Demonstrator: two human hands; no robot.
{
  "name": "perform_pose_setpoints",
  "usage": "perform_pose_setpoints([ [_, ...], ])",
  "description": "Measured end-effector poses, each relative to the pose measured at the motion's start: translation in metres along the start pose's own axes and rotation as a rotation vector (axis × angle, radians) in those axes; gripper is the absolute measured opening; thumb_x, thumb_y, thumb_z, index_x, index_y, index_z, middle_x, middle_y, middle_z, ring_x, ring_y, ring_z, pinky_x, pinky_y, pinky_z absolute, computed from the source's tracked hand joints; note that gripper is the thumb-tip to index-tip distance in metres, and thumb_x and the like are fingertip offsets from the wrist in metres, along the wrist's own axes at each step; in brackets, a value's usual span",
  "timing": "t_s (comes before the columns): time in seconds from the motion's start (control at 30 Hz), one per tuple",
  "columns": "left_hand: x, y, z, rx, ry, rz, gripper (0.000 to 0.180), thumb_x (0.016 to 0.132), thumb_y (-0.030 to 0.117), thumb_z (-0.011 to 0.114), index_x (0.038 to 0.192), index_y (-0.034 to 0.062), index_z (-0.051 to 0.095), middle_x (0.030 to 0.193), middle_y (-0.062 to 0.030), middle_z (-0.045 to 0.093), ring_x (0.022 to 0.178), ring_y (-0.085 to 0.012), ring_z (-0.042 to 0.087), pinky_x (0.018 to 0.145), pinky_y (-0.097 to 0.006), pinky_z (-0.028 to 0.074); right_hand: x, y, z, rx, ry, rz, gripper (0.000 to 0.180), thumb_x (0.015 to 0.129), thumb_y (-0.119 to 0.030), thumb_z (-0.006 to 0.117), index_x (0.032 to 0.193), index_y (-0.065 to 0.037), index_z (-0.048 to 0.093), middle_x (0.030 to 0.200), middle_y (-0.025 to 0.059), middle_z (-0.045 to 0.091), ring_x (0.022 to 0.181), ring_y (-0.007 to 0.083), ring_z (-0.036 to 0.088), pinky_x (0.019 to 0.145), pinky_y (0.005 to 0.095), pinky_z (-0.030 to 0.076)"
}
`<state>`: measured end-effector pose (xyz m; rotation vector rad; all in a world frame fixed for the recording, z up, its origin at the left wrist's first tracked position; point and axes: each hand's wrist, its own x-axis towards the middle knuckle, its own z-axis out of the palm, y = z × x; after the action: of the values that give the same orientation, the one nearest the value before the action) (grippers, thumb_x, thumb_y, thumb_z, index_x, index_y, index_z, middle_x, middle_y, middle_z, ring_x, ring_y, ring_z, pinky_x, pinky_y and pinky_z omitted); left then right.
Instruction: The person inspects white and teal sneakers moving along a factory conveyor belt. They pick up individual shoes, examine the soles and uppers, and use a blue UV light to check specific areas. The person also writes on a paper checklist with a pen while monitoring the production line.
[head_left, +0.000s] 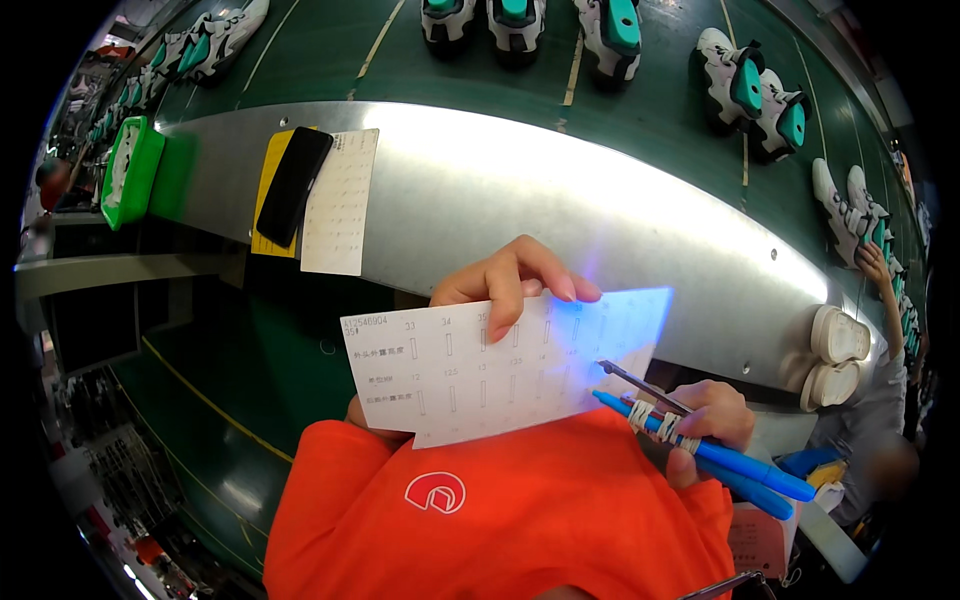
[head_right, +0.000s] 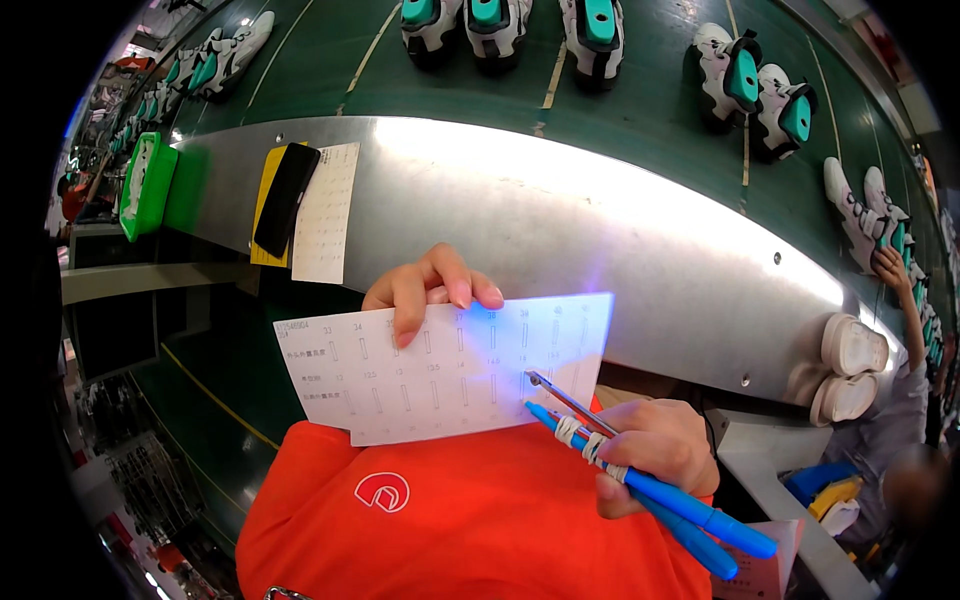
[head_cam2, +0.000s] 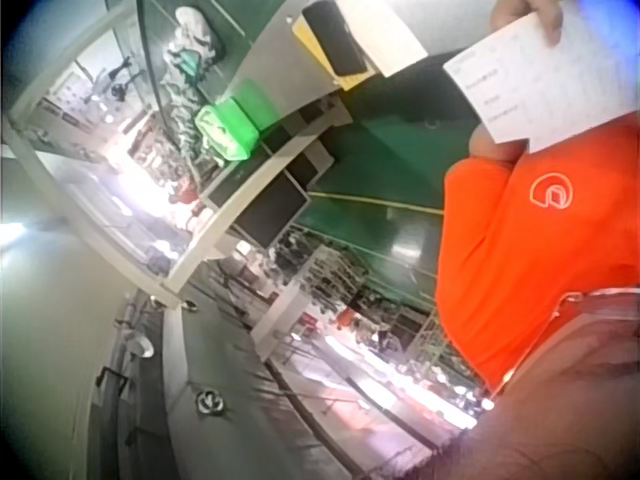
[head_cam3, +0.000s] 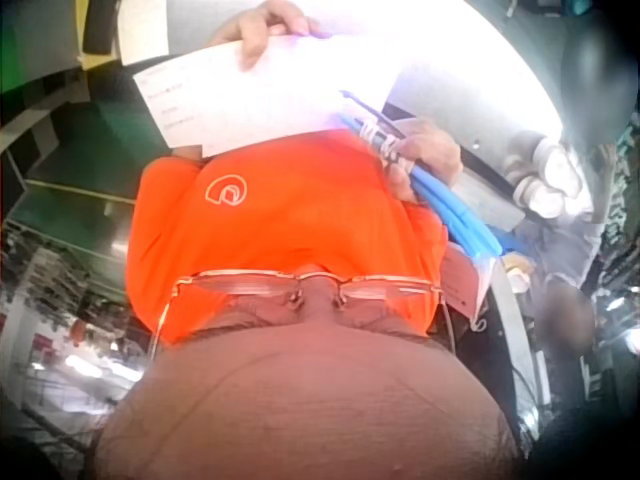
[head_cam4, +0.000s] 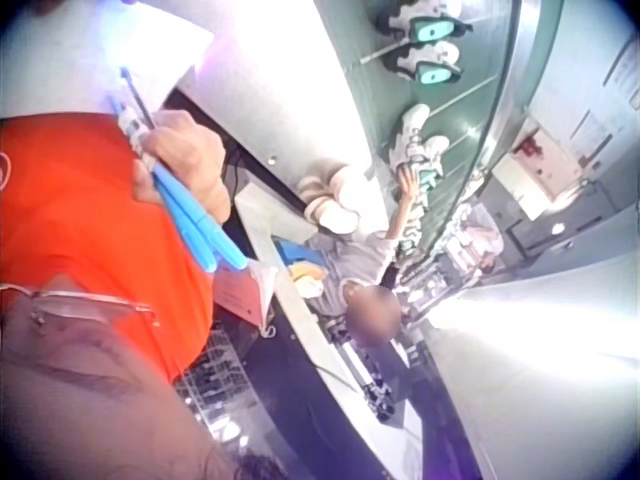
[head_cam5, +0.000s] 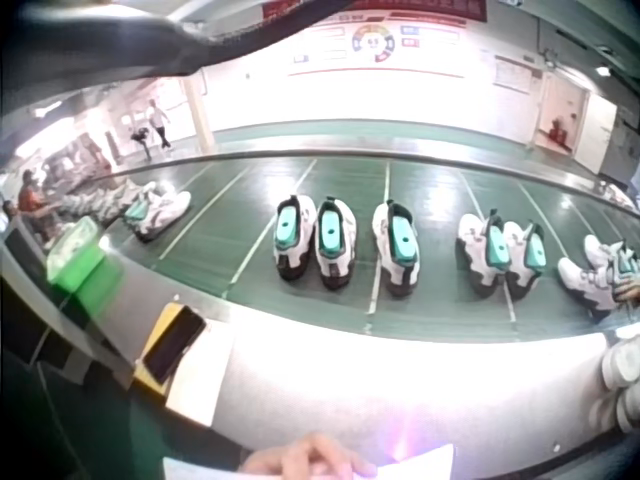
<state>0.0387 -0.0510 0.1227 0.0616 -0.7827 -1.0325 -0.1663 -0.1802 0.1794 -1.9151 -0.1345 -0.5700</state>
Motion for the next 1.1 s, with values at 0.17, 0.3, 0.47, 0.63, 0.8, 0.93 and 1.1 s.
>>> perform_pose_setpoints([
  [0.17, -0.003, -0.003, -0.003, 0.035, -0.005, 0.023, 0.036, 0.095, 0.008, 0.027, 0.068, 0.0139, 0.05, 0.105, -0.0122, 0.045, 0.119, -0.0256, 0.043, 0.098, -0.036, 0.039, -0.005, 0.005, 0.013, 0.037, 0.078, 0.035, 0.029, 0.075, -0.018, 0.063, 0.087, -0.001, 0.044, 0.071, 0.0167, 0.054, 0.056, 0.017, 0.055, 0.052, 0.0254, 0.047],
  [0.3, -0.003, -0.002, -0.008, 0.014, -0.006, -0.003, 0.028, 0.095, 0.017, 0.035, 0.072, 0.0144, 0.05, 0.107, -0.0116, 0.044, 0.122, -0.0257, 0.039, 0.097, -0.037, 0.041, -0.01, 0.012, 0.018, 0.139, 0.195, 0.127, 0.028, 0.076, -0.017, 0.061, 0.091, -0.003, 0.042, 0.075, 0.0149, 0.054, 0.06, 0.0169, 0.053, 0.056, 0.0258, 0.045],
  [0.47, -0.01, -0.009, -0.032, -0.054, -0.009, -0.04, 0.025, 0.085, 0.038, 0.056, 0.078, 0.0144, 0.051, 0.112, -0.0096, 0.043, 0.126, -0.0245, 0.034, 0.096, -0.042, 0.041, -0.004, 0.022, 0.019, 0.196, 0.269, 0.244, 0.023, 0.075, -0.009, 0.057, 0.094, -0.002, 0.045, 0.079, 0.0138, 0.054, 0.07, 0.0189, 0.055, 0.065, 0.0292, 0.045],
  [0.63, -0.015, -0.01, -0.039, -0.09, 0.148, -0.068, 0.025, 0.082, 0.038, 0.061, 0.08, 0.015, 0.053, 0.118, -0.0072, 0.043, 0.126, -0.0224, 0.034, 0.093, -0.043, 0.044, 0.008, 0.035, 0.011, 0.616, 0.633, 0.424, 0.021, 0.083, -0.023, 0.047, 0.09, -0.005, 0.039, 0.07, 0.0067, 0.046, 0.058, 0.0111, 0.05, 0.051, 0.0221, 0.042],
  [0.8, -0.012, -0.014, -0.047, -0.143, 0.178, -0.084, 0.029, 0.083, 0.042, 0.058, 0.082, 0.0138, 0.051, 0.121, -0.0078, 0.042, 0.127, -0.0217, 0.032, 0.097, -0.042, 0.039, 0.011, 0.064, 0.015, 1.128, 0.828, 0.601, 0.016, 0.087, -0.023, 0.042, 0.091, -0.008, 0.038, 0.06, 0.0019, 0.044, 0.04, 0.005, 0.039, 0.036, 0.0156, 0.033],
  [0.93, -0.014, -0.031, -0.052, -0.128, 0.545, -0.144, 0.035, 0.083, 0.048, 0.054, 0.082, 0.0128, 0.05, 0.126, -0.0103, 0.038, 0.128, -0.0261, 0.028, 0.1, -0.045, 0.032, 0.008, 0.095, 0.037, 1.371, 0.782, 0.635, 0.016, 0.088, -0.022, 0.041, 0.091, -0.006, 0.039, 0.059, 0.0015, 0.043, 0.041, 0.0066, 0.036, 0.034, 0.0183, 0.028],
  [1.1, -0.034, -0.046, -0.079, -0.104, 0.643, -0.205, 0.045, 0.085, 0.05, 0.047, 0.104, 0.0109, 0.055, 0.133, -0.0135, 0.037, 0.127, -0.0282, 0.031, 0.101, -0.045, 0.031, 0.029, 0.101, 0.052, 1.215, 1.095, 0.785, 0.018, 0.087, -0.022, 0.042, 0.093, -0.005, 0.044, 0.063, 0.0021, 0.049, 0.045, 0.0069, 0.042, 0.038, 0.0166, 0.033],
])
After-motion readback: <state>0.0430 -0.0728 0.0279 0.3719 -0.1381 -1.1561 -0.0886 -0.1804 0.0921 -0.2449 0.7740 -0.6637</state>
